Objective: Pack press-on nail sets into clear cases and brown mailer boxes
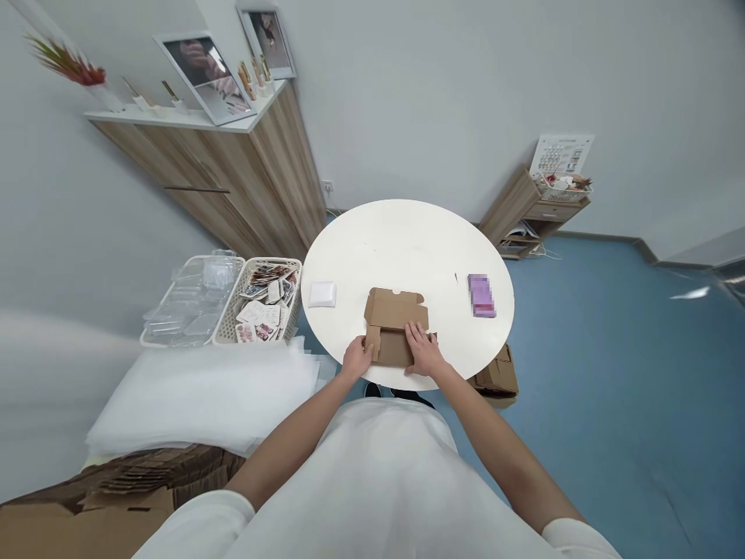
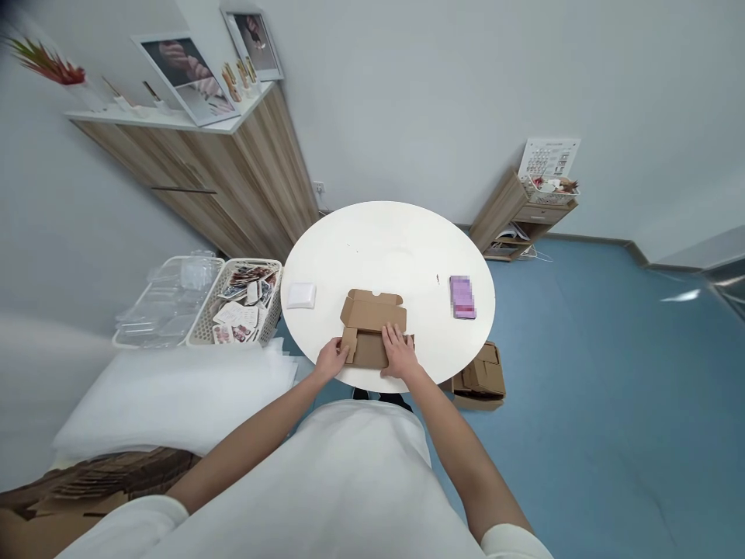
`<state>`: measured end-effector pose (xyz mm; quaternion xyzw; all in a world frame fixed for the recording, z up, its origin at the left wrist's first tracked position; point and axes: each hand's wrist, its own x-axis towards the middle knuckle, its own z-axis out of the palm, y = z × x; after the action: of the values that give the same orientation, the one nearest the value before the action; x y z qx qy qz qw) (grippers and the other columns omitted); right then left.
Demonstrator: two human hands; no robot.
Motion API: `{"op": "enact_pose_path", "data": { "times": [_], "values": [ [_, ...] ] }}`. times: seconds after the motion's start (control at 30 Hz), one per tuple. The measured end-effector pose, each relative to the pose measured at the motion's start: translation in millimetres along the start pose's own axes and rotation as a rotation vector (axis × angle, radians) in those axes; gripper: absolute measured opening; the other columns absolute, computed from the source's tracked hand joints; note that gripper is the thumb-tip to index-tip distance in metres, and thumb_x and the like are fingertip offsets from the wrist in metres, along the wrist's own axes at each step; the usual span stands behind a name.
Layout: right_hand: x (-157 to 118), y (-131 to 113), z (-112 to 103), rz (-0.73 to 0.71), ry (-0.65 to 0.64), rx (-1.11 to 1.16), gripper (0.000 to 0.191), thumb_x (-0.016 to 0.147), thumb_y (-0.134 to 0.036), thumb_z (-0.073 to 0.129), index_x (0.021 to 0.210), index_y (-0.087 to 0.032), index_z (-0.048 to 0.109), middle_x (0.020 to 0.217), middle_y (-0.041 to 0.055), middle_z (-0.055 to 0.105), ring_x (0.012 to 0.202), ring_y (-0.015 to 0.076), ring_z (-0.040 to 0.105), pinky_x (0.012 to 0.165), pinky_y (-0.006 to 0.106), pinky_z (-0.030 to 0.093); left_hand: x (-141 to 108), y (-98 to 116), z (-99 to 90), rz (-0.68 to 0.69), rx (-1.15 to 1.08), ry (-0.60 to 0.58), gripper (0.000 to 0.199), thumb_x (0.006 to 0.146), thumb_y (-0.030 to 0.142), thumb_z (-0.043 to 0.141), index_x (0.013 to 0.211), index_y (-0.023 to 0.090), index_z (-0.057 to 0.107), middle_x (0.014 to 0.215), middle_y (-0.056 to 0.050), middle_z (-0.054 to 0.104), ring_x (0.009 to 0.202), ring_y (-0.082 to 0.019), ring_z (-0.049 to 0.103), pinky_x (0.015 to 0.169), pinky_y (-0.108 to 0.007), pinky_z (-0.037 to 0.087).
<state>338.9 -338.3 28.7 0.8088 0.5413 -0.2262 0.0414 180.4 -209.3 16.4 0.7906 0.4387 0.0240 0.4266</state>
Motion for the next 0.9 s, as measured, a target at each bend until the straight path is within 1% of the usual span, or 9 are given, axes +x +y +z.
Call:
{"op": "enact_pose_path", "data": {
  "times": [0.2,0.33,0.43,0.5,0.57,0.63,0.7,0.8,0.9],
  "values": [
    [-2,0,-5,-0.073,-0.044,-0.010,0.124,0.046,-0.054,0.068,0.134,-0.019,-0.012,0.144,0.0116,-0.006,0.130,0.0292,-0.011,0.099,0.050,0.007,5,-5,-6.8,-0.019,0.215,-0.063,0.024,0.076,0.018,0.041,0.098,0.015,0.049,0.095,-0.009,0.060,0.088,-0.020,0.056,0.070,-0.028,0.041],
    [1,-3,-6,-0.060,-0.049,-0.016,0.124,0.046,-0.054,0.068,0.134,-0.019,-0.012,0.144,0.0130,-0.004,0.130,0.0289,-0.011,0.100,0.050,0.006,9,-1,-6.8,-0.028,0.375,-0.063,0.025,0.073,0.014,0.043,0.097,0.015,0.047,0.094,-0.011,0.059,0.089,-0.023,0.056,0.069,-0.031,0.040],
    [3,-3,-8,-0.043,-0.054,-0.026,0.124,0.046,-0.054,0.068,0.135,-0.019,-0.011,0.144,0.0120,-0.005,0.130,0.0285,-0.010,0.100,0.050,0.005,9,1,-6.7,-0.019,0.383,-0.055,0.028,0.074,0.017,0.043,0.102,0.014,0.045,0.095,-0.012,0.058,0.090,-0.024,0.056,0.071,-0.032,0.040],
    [4,-2,-9,-0.037,-0.051,-0.033,0.123,0.046,-0.052,0.068,0.135,-0.018,-0.011,0.144,0.0117,-0.004,0.130,0.0282,-0.009,0.100,0.050,0.005,6,-1,-9.2,0.030,0.310,-0.045,0.039,0.077,0.025,0.044,0.114,0.013,0.038,0.100,-0.012,0.056,0.093,-0.024,0.054,0.074,-0.032,0.040],
    [5,-1,-10,-0.038,-0.045,-0.038,0.124,0.046,-0.051,0.069,0.135,-0.019,-0.011,0.144,0.0118,-0.003,0.130,0.0279,-0.008,0.100,0.050,0.005,2,-3,-14.3,0.107,0.223,-0.040,0.063,0.075,0.038,0.049,0.127,0.013,0.023,0.111,-0.013,0.051,0.100,-0.023,0.051,0.078,-0.032,0.040],
    [6,0,-11,-0.045,-0.039,-0.043,0.124,0.046,-0.050,0.070,0.134,-0.019,-0.012,0.144,0.0122,-0.002,0.131,0.0278,-0.007,0.100,0.050,0.006,0,-4,-20.8,0.181,0.193,-0.076,0.089,0.066,0.047,0.058,0.133,0.015,0.009,0.120,-0.013,0.044,0.105,-0.024,0.048,0.081,-0.032,0.040],
    [7,0,-12,-0.057,-0.032,-0.050,0.124,0.046,-0.050,0.070,0.135,-0.020,-0.011,0.144,0.0128,-0.001,0.131,0.0281,-0.007,0.100,0.050,0.006,2,-1,-26.8,0.223,0.228,-0.158,0.106,0.053,0.049,0.068,0.135,0.019,0.006,0.121,-0.012,0.042,0.105,-0.026,0.048,0.081,-0.033,0.040],
    [6,0,-14,-0.085,-0.023,-0.046,0.123,0.047,-0.052,0.069,0.135,-0.020,-0.011,0.144,0.0123,0.000,0.130,0.0287,-0.008,0.100,0.049,0.007,10,5,-31.3,0.209,0.293,-0.247,0.112,0.044,0.047,0.073,0.135,0.023,0.011,0.117,-0.011,0.042,0.101,-0.028,0.051,0.079,-0.032,0.041],
    [-2,4,-15,-0.059,0.013,0.023,0.119,0.049,-0.056,0.066,0.135,-0.023,-0.010,0.144,0.0094,-0.005,0.130,0.0279,-0.010,0.100,0.048,0.006,16,8,-30.2,0.199,0.304,-0.256,0.113,0.043,0.047,0.073,0.135,0.023,0.011,0.117,-0.011,0.041,0.101,-0.028,0.051,0.078,-0.032,0.042]
  ]
}}
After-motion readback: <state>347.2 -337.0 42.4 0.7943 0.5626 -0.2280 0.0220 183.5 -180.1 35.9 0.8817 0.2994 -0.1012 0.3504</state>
